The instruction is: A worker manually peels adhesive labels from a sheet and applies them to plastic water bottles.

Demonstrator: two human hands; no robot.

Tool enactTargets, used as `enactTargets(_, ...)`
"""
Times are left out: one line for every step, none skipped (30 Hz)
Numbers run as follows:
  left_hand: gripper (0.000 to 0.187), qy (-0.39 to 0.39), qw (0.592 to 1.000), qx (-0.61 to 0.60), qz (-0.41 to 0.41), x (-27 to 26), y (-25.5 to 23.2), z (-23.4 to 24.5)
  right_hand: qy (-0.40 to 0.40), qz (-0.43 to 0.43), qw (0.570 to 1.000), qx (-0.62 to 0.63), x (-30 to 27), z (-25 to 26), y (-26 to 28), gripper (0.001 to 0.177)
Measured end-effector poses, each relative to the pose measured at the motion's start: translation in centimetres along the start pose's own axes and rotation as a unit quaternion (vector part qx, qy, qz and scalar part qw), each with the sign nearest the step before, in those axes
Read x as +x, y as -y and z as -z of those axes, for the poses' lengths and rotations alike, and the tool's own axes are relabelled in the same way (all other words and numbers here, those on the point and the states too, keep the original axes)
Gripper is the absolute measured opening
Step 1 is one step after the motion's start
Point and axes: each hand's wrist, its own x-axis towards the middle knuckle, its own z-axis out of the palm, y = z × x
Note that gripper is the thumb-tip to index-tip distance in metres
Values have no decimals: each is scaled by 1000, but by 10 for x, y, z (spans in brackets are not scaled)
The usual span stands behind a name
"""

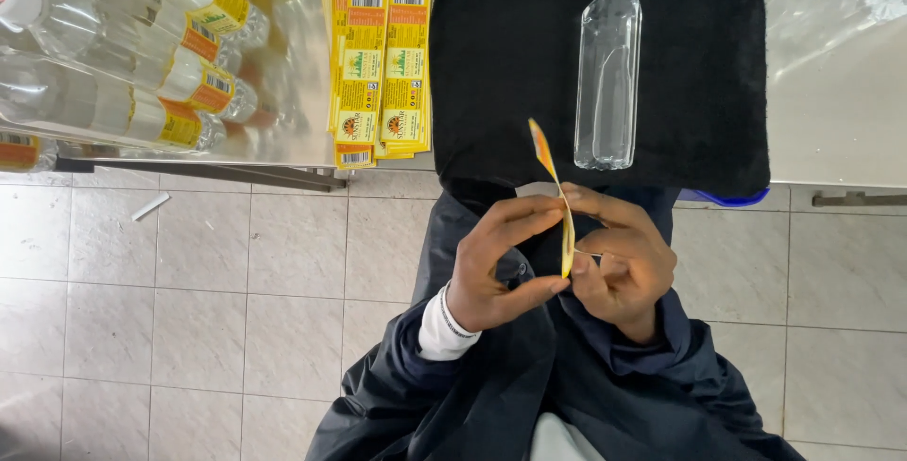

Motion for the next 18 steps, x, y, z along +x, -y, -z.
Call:
enactTargets(58,-1,1000,1,-4,-1,0,1,1,4,1000,2,0,1,2,26)
enactTargets(58,-10,1000,19,-20,-3,-1,1,8,11,1000,-2,0,2,4,25)
enactTargets(59,-18,999,39,-34,-5,-3,3,13,15,1000,-3,-1,2,7,24)
enactTargets(59,-20,998,42,-36,-4,2,4,14,18,1000,0,-1,1,7,24)
enactTargets(61,-18,996,46,-69,-6,4,4,15,33,999,-1,-3,1,9,22)
enactTargets(63,-16,993,50,-103,-8,7,4,17,48,999,-2,-5,0,12,21)
enactTargets(63,-19,993,53,-101,-8,3,4,19,47,999,1,-10,1,11,21)
enactTargets(50,-17,992,46,-114,-8,0,4,3,57,998,-9,-14,3,10,17)
enactTargets(37,-12,990,38,-132,-4,-2,5,-15,72,997,-20,-17,4,7,13)
enactTargets(37,-12,990,39,-136,-3,-2,4,-15,76,997,-18,-19,2,6,13)
enactTargets(39,-9,989,38,-144,-4,-3,4,-31,62,997,-18,-22,1,7,16)
enactTargets(43,-6,988,36,-153,-5,-3,3,-46,47,998,-18,-24,0,7,19)
enactTargets(43,-7,988,35,-153,-3,-5,1,-45,47,998,-19,-20,-2,9,19)
enactTargets(44,-10,982,74,-173,-2,-6,-2,-49,56,996,-53,-16,-3,11,21)
enactTargets(45,-12,975,112,-192,0,-7,-3,-55,64,993,-88,-12,-6,13,23)
enactTargets(45,-12,975,111,-192,2,-11,-4,-55,64,992,-90,-9,-7,17,23)
enactTargets(32,-30,980,99,-170,4,-16,-5,-53,42,994,-84,-6,-9,20,22)
enactTargets(23,-48,984,86,-149,6,-20,-6,-51,19,995,-78,-3,-11,23,22)
